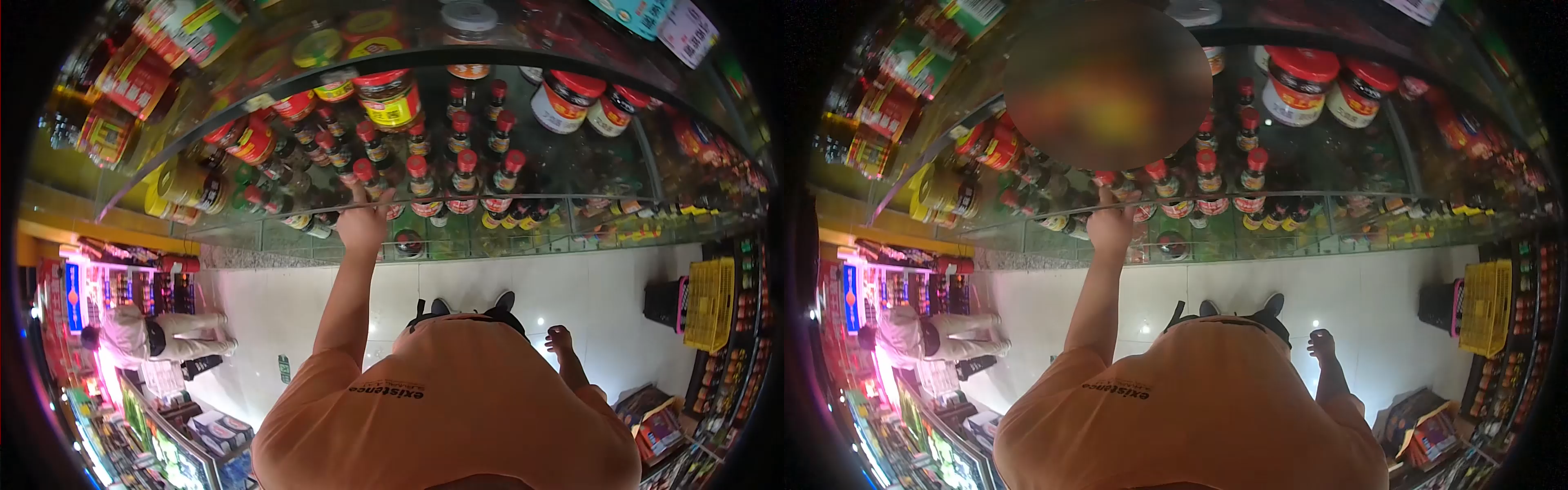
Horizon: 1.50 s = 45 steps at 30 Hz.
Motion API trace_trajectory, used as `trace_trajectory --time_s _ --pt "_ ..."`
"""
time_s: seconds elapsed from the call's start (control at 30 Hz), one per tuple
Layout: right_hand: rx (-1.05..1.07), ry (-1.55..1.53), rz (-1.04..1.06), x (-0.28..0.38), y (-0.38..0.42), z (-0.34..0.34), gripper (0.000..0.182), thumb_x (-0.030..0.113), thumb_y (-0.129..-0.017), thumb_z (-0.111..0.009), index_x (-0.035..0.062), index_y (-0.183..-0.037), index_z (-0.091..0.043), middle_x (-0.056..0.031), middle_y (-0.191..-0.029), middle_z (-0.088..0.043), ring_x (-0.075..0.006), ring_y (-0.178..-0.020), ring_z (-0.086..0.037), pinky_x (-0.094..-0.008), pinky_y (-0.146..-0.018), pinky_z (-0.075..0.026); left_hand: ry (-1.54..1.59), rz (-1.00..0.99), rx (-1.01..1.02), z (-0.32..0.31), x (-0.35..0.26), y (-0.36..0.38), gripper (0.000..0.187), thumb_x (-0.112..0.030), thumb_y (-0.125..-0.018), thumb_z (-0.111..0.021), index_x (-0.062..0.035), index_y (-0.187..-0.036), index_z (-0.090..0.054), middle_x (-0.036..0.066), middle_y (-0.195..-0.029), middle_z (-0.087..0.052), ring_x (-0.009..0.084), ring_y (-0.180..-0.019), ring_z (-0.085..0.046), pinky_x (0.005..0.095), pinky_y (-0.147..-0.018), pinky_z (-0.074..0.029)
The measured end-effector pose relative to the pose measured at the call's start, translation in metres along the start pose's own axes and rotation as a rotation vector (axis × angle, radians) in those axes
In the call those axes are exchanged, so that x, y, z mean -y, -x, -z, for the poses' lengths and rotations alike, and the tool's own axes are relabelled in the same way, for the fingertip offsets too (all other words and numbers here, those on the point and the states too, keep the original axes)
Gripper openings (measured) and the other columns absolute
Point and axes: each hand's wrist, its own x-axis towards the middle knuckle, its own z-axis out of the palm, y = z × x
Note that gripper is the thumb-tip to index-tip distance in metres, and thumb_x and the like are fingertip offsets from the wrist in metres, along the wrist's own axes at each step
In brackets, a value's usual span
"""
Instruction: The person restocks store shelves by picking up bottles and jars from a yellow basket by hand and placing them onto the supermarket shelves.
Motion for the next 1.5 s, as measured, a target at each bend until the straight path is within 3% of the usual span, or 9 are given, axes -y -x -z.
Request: trace_trajectory --time_s 0.43,0.5,0.83,0.9,0.97,1.03,1.17,1.43,1.5 --pt "0.017 -0.092 -0.102 -0.078 0.016 0.022 0.015 0.019 -0.094 -0.062 0.0099 -0.106 -0.062 -0.0069 -0.080 -0.066 -0.0170 -0.062 -0.063 -0.0318 -0.052 -0.052 0.640 0.151 -0.062 -0.039 0.015 0.032 0.051 -0.033 -0.098 -0.061 0.0017 -0.133 -0.047 0.019 -0.089 -0.070 0.0323 -0.087 -0.070 0.0392 -0.081 -0.053" --pt "0.038 -0.106 -0.084 -0.087 0.014 0.031 0.011 0.019 -0.094 -0.062 0.0110 -0.101 -0.065 -0.0079 -0.080 -0.068 -0.0168 -0.064 -0.065 -0.0315 -0.053 -0.053 0.664 -0.007 -0.522 -0.058 -0.003 0.063 0.034 -0.026 -0.100 -0.057 0.0011 -0.120 -0.050 0.014 -0.090 -0.068 0.0275 -0.086 -0.067 0.0393 -0.082 -0.051" --pt "-0.025 -0.260 -0.062 -0.167 -0.005 0.143 0.018 0.021 -0.091 -0.063 0.0076 -0.103 -0.069 -0.0109 -0.084 -0.071 -0.0198 -0.069 -0.069 -0.0327 -0.058 -0.056 -0.096 -0.043 1.045 -0.315 -0.016 0.259 0.040 -0.049 -0.092 -0.062 -0.0100 -0.104 -0.065 0.017 -0.093 -0.070 0.0352 -0.083 -0.069 0.0548 -0.076 -0.052" --pt "-0.087 -0.450 -0.058 -0.192 -0.004 0.179 0.017 0.018 -0.091 -0.061 0.0068 -0.103 -0.065 -0.0092 -0.079 -0.067 -0.0171 -0.061 -0.064 -0.0297 -0.049 -0.051 0.151 0.648 1.325 -0.326 -0.088 0.276 0.041 -0.048 -0.091 -0.062 -0.0081 -0.101 -0.067 0.015 -0.087 -0.071 0.0330 -0.081 -0.068 0.0502 -0.073 -0.052" --pt "-0.202 -0.571 -0.117 -0.219 -0.002 0.210 0.017 0.017 -0.092 -0.060 0.0074 -0.104 -0.063 -0.0087 -0.078 -0.066 -0.0169 -0.060 -0.064 -0.0294 -0.047 -0.050 0.179 0.577 1.373 -0.349 -0.134 0.280 0.041 -0.046 -0.091 -0.063 -0.0057 -0.099 -0.068 0.013 -0.081 -0.069 0.0295 -0.076 -0.066 0.0446 -0.069 -0.051" --pt "-0.307 -0.709 -0.155 -0.256 0.002 0.232 0.016 0.017 -0.093 -0.058 0.0078 -0.106 -0.062 -0.0092 -0.078 -0.066 -0.0182 -0.059 -0.063 -0.0312 -0.048 -0.050 -0.099 -1.083 1.022 -0.392 -0.156 0.277 0.037 -0.042 -0.093 -0.062 -0.0064 -0.096 -0.069 0.011 -0.079 -0.069 0.0252 -0.068 -0.063 0.0426 -0.066 -0.051" --pt "-0.485 -0.922 -0.295 -0.323 0.017 0.228 0.014 0.019 -0.093 -0.059 0.0089 -0.103 -0.060 -0.0092 -0.075 -0.065 -0.0175 -0.055 -0.061 -0.0302 -0.045 -0.048 0.203 0.005 1.450 -0.398 -0.306 0.287 0.031 -0.025 -0.093 -0.065 0.0023 -0.108 -0.067 0.012 -0.090 -0.071 0.0213 -0.074 -0.068 0.0360 -0.064 -0.056" --pt "-0.354 -0.788 -0.371 -0.378 0.029 0.157 0.011 0.017 -0.092 -0.062 0.0131 -0.101 -0.062 -0.0144 -0.072 -0.065 -0.0259 -0.046 -0.060 -0.0376 -0.039 -0.048 0.290 -0.186 1.554 -0.483 -0.461 0.309 0.033 -0.027 -0.092 -0.066 0.0009 -0.110 -0.065 0.011 -0.092 -0.070 0.0208 -0.077 -0.069 0.0345 -0.066 -0.057" --pt "-0.486 -0.372 -0.216 -0.372 0.034 0.151 0.025 0.027 -0.086 -0.069 0.0103 -0.105 -0.073 -0.0170 -0.092 -0.074 -0.0304 -0.086 -0.072 -0.0418 -0.079 -0.059 0.120 -0.251 1.617 -0.510 -0.487 0.321 0.032 -0.027 -0.092 -0.067 0.0007 -0.108 -0.065 0.012 -0.091 -0.070 0.0209 -0.076 -0.069 0.0352 -0.064 -0.057"
